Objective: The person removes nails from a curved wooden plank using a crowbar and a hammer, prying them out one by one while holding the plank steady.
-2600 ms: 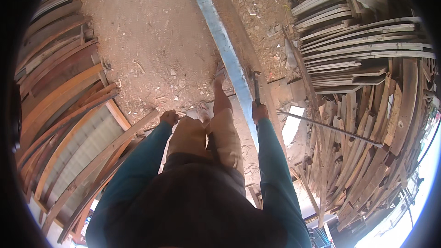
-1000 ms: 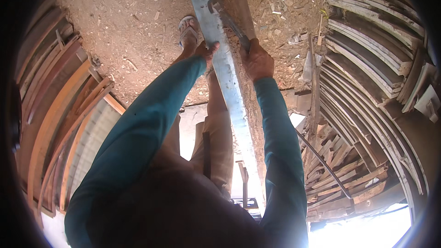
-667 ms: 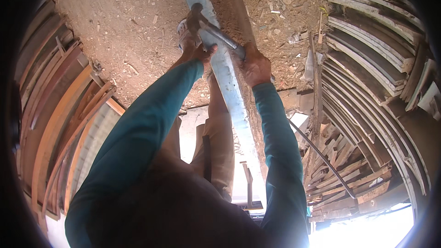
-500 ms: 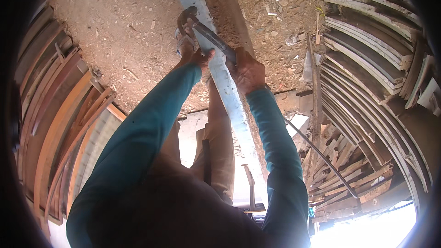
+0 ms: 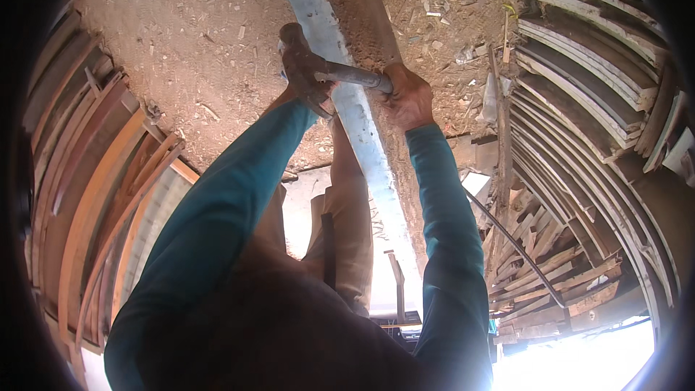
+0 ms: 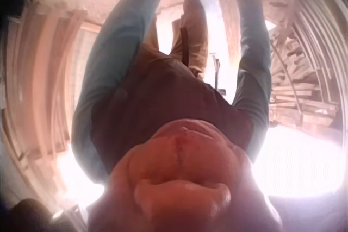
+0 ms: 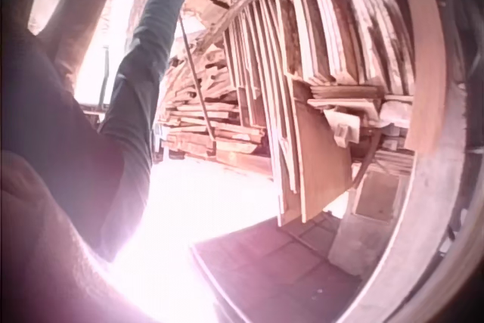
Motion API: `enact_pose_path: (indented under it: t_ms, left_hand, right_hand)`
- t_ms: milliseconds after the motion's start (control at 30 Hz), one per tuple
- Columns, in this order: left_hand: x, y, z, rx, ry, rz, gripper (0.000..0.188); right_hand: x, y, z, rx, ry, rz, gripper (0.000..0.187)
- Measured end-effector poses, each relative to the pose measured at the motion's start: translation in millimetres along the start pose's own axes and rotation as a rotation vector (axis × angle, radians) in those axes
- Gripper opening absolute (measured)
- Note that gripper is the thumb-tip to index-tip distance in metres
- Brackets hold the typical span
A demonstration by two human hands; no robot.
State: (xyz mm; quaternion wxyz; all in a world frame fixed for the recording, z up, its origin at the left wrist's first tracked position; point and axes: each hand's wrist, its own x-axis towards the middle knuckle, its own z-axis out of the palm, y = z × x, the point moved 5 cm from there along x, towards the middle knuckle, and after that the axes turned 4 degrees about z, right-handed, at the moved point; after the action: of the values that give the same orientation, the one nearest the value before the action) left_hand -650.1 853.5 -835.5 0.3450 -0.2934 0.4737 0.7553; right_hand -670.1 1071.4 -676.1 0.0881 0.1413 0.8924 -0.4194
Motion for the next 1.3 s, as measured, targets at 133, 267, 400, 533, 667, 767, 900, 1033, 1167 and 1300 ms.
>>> enact_pose_path:
  t_ms: [133,267,400,533,667,767,900,1033,1167,1300]
  left_hand:
    - [4,-9,-11,0.632,0.075,-0.027,0.055]
    - [-2,9,1,0.665,0.084,-0.055,0.049]
    - [8,-32,-26,0.11,0.084,-0.143,0.043]
    - [13,-2,-7,0.54,0.059,-0.105,0.048]
    - [12,-18,-26,0.235,0.051,-0.224,0.044]
    - [25,-62,-51,0.234,-0.022,-0.135,0.041]
    - [7,-13,-11,0.521,0.05,-0.143,0.043]
    - [6,-26,-34,0.48,0.081,-0.133,0.044]
    - [-8,4,2,0.257,0.086,-0.325,0.052]
    - [14,-32,-49,0.378,0.037,-0.266,0.056]
  right_hand:
    - [16,27,14,-0.343,-0.111,0.334,0.024]
    - [10,13,4,-0.197,0.004,0.179,0.021]
    - [5,23,11,-0.115,-0.041,0.049,0.019]
    - [9,21,25,-0.302,-0.224,0.247,0.025]
    - [-9,-8,13,-0.111,-0.085,0.058,0.025]
    - [-6,6,19,0.012,-0.027,0.143,0.024]
    - [-17,35,34,0.11,0.013,0.537,0.027]
    - [-41,-5,46,0.333,0.213,0.606,0.027]
    - [-42,19,94,0.319,0.243,0.553,0.025]
    - [-13,-18,72,0.298,0.155,0.597,0.022]
